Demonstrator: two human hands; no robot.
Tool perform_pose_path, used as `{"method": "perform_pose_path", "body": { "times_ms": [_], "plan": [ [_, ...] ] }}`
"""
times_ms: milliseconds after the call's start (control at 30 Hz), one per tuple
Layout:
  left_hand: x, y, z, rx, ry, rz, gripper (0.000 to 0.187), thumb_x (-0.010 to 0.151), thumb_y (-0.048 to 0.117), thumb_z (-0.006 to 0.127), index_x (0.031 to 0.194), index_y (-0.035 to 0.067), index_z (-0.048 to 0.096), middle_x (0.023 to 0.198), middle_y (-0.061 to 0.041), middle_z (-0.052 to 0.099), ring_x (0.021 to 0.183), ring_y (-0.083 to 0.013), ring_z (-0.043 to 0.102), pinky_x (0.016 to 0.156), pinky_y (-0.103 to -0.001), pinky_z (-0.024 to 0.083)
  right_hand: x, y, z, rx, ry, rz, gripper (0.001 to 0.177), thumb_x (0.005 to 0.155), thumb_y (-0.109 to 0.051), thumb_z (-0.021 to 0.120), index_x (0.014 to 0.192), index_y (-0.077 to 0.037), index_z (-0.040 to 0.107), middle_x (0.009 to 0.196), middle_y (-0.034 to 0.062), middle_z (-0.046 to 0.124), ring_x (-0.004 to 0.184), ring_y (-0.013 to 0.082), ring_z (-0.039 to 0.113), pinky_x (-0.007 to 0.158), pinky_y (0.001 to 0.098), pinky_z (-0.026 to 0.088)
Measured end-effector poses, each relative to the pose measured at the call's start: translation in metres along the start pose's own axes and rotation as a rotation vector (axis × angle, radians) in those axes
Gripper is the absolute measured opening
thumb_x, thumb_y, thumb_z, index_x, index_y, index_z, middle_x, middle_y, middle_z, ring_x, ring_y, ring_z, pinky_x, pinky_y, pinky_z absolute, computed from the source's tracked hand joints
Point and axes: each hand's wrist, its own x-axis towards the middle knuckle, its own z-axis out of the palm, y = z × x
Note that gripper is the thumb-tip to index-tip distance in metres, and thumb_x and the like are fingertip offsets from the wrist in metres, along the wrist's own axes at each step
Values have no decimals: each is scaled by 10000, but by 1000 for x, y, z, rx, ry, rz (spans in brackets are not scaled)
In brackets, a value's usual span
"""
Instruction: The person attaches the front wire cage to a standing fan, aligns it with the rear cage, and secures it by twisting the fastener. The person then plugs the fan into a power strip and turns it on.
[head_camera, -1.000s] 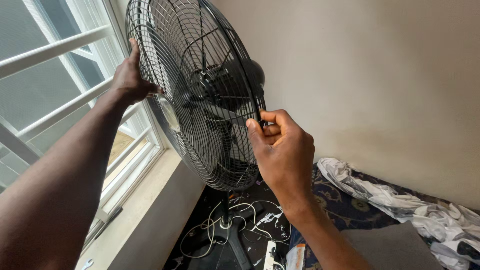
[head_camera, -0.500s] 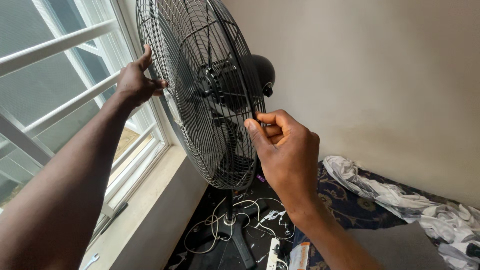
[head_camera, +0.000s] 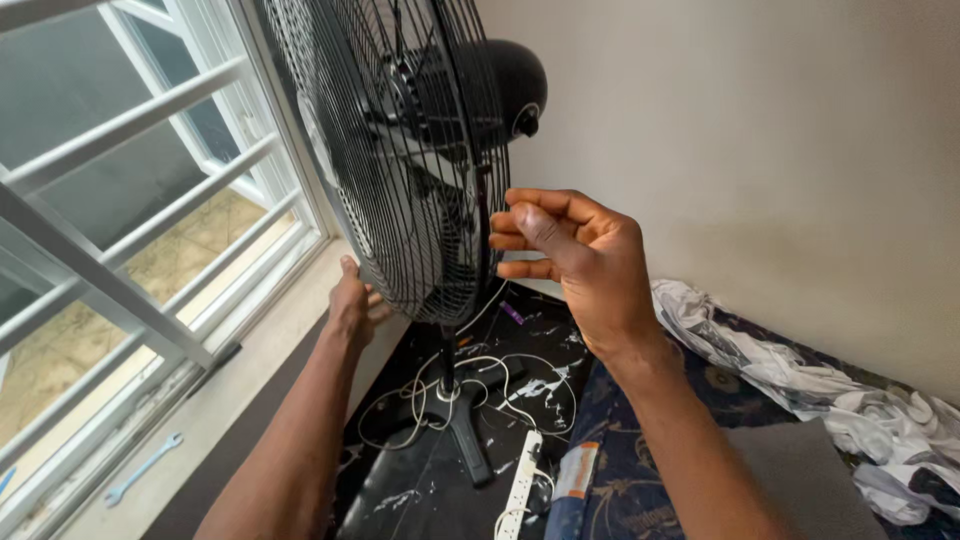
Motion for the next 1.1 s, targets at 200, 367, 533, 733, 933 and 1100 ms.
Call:
{"method": "perform_pose_path", "body": {
  "times_ms": [200, 367, 533, 733, 933, 1100],
  "plan": [
    [-47, -22, 40, -585, -295, -221, 996, 912, 793, 168, 1465, 27, 480, 1337, -248, 569, 1137, -370, 590, 916, -579, 531, -15, 90, -21, -92, -66, 330, 343, 937, -214, 678, 1219, -19, 695, 1005, 96, 773, 879, 172, 741, 708, 291, 635],
    [-59, -5, 39, -558, -374, -210, 698, 988, 555, 233, 1222, 20, 615, 1090, -179, 641, 920, -299, 630, 706, -475, 572, -44, 161, -15, -192, -133, 251, 430, 904, -213, 739, 1272, 2, 680, 1130, 91, 768, 990, 170, 737, 777, 288, 615],
    [-71, 11, 47, -538, -421, -96, 575, 1040, 482, 248, 1028, 69, 647, 927, -101, 671, 730, -208, 634, 575, -389, 561, -57, 191, 22, -196, -75, 142, 543, 843, -166, 769, 1332, -6, 595, 1298, 95, 680, 1184, 182, 672, 854, 312, 618],
    [-66, 6, 53, -685, -344, -91, 500, 1046, 434, 275, 965, 101, 638, 878, -61, 664, 669, -185, 630, 540, -354, 544, -56, 177, 46, -405, 214, 60, 292, 846, -193, 834, 1032, -2, 714, 1054, 115, 742, 946, 238, 717, 836, 352, 570],
    [-59, -2, 53, -782, -362, -70, 533, 1019, 500, 313, 913, 109, 659, 807, -52, 667, 613, -177, 615, 495, -333, 521, -45, 187, 37, -471, 161, -219, 191, 916, -156, 790, 951, -12, 670, 910, 100, 724, 816, 223, 735, 713, 342, 581],
    [-80, -4, 50, -702, -327, -109, 535, 1024, 531, 373, 979, 101, 687, 898, -63, 694, 741, -233, 650, 614, -412, 553, -40, 194, 27, -556, 123, -328, 197, 855, -126, 831, 853, -15, 668, 834, 114, 711, 743, 247, 710, 646, 363, 549]
  ]
}}
